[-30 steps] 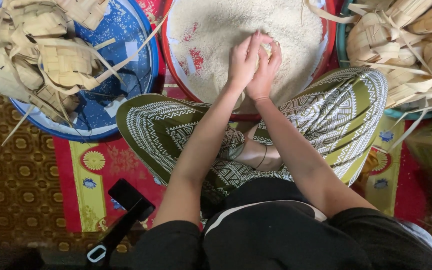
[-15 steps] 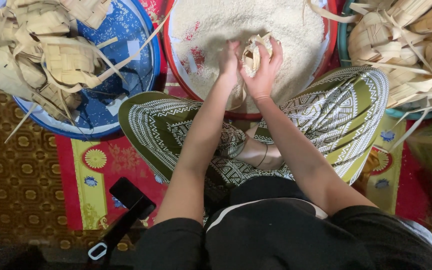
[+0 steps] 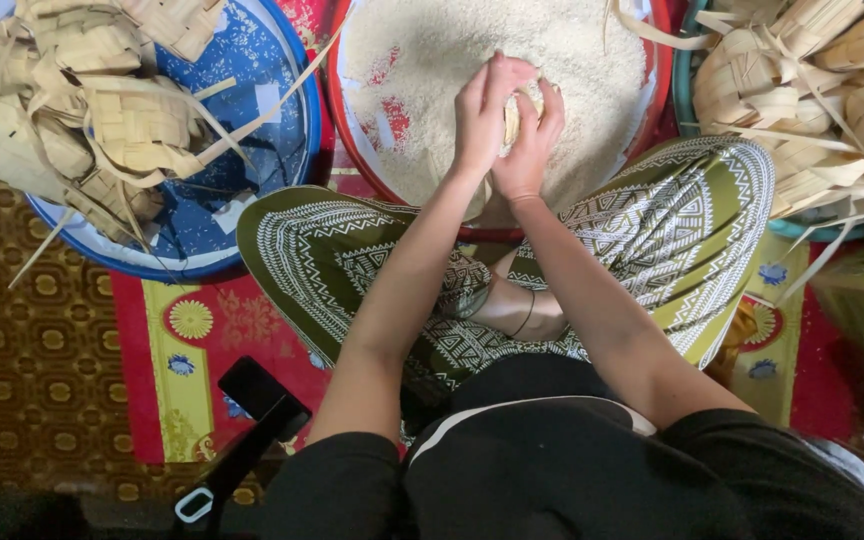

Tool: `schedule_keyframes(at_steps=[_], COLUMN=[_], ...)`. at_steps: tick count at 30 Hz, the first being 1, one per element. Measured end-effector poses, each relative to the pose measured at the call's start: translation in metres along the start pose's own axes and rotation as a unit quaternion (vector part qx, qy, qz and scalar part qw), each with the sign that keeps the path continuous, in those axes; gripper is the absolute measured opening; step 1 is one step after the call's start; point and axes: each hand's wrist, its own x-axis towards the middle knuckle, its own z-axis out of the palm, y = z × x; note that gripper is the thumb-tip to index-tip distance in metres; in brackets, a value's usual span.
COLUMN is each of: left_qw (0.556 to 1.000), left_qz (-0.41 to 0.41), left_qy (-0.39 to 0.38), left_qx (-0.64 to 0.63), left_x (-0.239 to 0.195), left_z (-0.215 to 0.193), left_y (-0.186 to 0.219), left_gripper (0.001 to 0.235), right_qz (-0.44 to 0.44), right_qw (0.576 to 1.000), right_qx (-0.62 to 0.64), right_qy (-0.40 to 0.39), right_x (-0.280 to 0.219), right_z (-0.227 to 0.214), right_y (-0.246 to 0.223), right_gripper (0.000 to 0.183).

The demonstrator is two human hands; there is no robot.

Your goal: Filling woven palm leaf pouches with raw rice to prepare ketupat.

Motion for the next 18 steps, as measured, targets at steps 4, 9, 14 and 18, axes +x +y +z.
schedule_keyframes(at_steps=[4,9,14,18], left_qw=[0.983,0.95,0.903,0.909], left_qz=[0.045,-0.163,-0.381,-0.389], left_qy=[0.031,0.117,0.068,0.085], left_qx=[0.177,0.238,0.189,0.122], left_x=[-0.003,0.008,0.006,0.005], left_z=[0.001,-0.029,-0.039,-0.036], left_y=[-0.014,-0.066,-0.098,-0.09], left_gripper=[0.036,0.048,0.054,0.05], right_qz=[-0.013,-0.01,-0.019,-0.012], right_qw=[1.0,1.0,1.0,1.0], right_qx=[0.011,0.009,0.008,0.002], right_qy=[0.013,0.011,0.018,0.014], right_x=[0.0,0.0,-0.001,0.0], right_z=[-0.001,-0.001,0.002,0.002], right_y=[-0.002,0.0,0.002,0.002], right_gripper=[0.065,0.069,0.067,0.069])
